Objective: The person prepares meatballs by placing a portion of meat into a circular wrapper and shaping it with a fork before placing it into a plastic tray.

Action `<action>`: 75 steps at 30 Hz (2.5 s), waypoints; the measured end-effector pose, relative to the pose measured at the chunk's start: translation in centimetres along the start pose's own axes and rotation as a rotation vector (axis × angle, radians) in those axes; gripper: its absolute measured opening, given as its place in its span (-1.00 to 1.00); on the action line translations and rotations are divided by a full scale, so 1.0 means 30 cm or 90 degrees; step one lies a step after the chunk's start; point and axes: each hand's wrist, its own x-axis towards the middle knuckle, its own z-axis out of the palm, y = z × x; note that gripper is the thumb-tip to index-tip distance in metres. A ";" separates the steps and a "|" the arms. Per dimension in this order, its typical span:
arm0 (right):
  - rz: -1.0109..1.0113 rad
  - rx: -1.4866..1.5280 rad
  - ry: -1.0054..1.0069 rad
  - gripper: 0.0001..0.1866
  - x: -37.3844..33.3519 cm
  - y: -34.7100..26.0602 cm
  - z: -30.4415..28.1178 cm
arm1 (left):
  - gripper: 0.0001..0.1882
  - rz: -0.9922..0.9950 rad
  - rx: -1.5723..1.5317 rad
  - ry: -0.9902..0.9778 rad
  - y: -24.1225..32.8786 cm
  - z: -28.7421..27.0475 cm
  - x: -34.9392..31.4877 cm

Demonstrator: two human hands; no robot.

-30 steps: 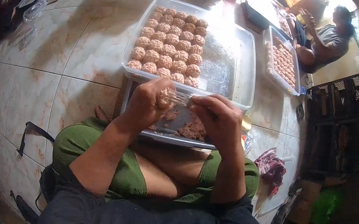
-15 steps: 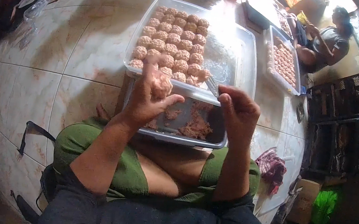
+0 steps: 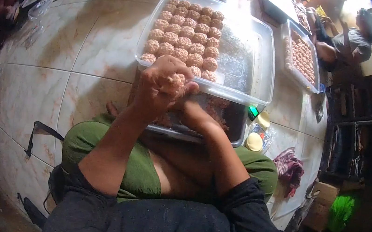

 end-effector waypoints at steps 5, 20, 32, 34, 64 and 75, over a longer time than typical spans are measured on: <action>-0.046 -0.445 -0.029 -0.72 -0.080 0.030 -0.127 | -0.76 -0.329 -0.124 -0.076 0.029 -0.016 -0.017; -0.504 -0.198 0.409 -0.83 -0.280 -0.287 -0.187 | -0.79 -0.301 -0.261 -0.045 0.028 0.015 -0.049; -0.480 -0.129 0.352 -0.84 -0.284 -0.266 -0.211 | -0.75 -0.316 -0.147 -0.060 0.016 0.012 -0.057; -0.462 -0.114 0.340 -0.84 -0.286 -0.273 -0.210 | -0.68 -0.336 -0.130 -0.084 0.021 0.008 -0.053; -0.499 -0.047 0.453 -0.83 -0.255 -0.242 -0.217 | -0.77 -0.340 -0.115 -0.085 0.024 0.016 -0.049; -0.309 0.067 0.420 -0.88 -0.249 -0.190 -0.214 | 0.20 -0.339 -0.236 -0.035 0.011 0.021 -0.052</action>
